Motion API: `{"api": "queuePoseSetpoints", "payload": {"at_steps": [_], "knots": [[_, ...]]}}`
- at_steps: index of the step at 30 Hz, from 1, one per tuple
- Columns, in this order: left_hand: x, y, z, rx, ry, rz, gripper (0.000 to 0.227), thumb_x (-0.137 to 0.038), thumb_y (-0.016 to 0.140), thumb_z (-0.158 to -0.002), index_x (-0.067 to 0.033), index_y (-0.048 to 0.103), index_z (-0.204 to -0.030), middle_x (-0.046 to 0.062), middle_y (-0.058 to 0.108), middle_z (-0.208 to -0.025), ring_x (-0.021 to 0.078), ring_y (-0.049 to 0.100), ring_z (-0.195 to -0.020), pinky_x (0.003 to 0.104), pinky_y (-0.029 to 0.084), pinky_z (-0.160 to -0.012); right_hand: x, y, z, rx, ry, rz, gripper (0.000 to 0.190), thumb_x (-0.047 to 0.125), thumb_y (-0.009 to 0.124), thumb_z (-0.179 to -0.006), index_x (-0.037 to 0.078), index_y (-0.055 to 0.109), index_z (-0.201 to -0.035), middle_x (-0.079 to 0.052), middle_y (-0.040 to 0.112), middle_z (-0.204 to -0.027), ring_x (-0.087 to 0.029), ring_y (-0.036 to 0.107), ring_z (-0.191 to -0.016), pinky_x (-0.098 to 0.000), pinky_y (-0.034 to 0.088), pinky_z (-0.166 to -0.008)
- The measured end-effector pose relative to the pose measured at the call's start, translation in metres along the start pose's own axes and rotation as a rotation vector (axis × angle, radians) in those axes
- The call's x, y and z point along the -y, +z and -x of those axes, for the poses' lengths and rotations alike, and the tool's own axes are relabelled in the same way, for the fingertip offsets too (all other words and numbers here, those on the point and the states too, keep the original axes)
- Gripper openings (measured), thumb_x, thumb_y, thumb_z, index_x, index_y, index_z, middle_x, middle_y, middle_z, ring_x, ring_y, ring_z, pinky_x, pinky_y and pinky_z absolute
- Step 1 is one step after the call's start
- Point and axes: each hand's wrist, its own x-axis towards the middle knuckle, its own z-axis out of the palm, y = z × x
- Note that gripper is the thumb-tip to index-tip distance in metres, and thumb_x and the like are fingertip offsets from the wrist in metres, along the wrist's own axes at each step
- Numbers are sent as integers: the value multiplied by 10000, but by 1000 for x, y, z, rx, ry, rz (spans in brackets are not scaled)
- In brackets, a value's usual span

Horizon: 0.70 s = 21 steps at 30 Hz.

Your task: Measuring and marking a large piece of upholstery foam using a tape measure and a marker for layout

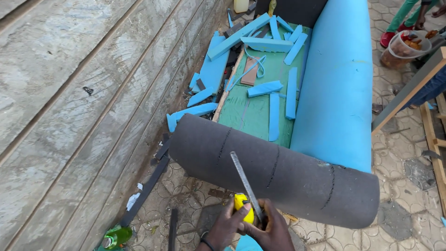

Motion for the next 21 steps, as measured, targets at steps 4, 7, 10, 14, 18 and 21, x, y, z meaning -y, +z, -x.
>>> {"api": "queuePoseSetpoints", "payload": {"at_steps": [4,7,10,14,18,21], "knots": [[-15,16,-17,95,-33,29,546,-524,715,-1162,-179,715,-1586,71,739,-1195,160,715,-1013,296,637,-791,3,-37,-31,172,45,-131,698,420,1083,-906,215,791,-1505,-77,874,-1314,-221,796,-1107,-397,700,-1039],[-24,55,-36,135,38,5,515,-462,683,-1161,-167,705,-1582,55,732,-1183,146,712,-989,295,612,-734,5,-83,-47,295,30,-289,629,242,1074,-949,121,762,-1481,-159,879,-1199,-273,849,-1056,-432,709,-967],[-34,97,-58,164,-118,53,904,-553,682,-1091,-281,487,-1931,49,682,-1502,182,674,-1395,380,540,-1226,-8,-130,-72,295,87,-348,714,170,1098,-907,100,732,-1517,-181,867,-1201,-299,873,-975,-438,719,-890],[-14,140,-99,179,-155,-60,1168,-794,668,-1085,-374,106,-2019,49,422,-1760,194,799,-1141,355,688,-928,-51,-189,-131,69,56,-212,793,217,1131,-853,122,764,-1550,-150,832,-1165,-276,778,-983,-430,640,-877],[-20,159,-95,179,-176,-150,1357,-942,686,-922,-382,14,-1958,-75,133,-2063,321,763,-1578,601,706,-1364,-121,-260,-224,-313,25,168,750,506,1097,-809,151,773,-1386,-108,929,-1322,-337,864,-1139,-510,645,-967],[20,136,-111,105,-142,-96,1232,-887,693,-988,-386,127,-1961,-43,269,-2038,296,800,-1514,611,725,-1305,-203,-323,-311,-450,112,455,1094,708,1025,-821,52,736,-1647,-244,794,-1629,-523,744,-1488,-659,571,-1205]]}}
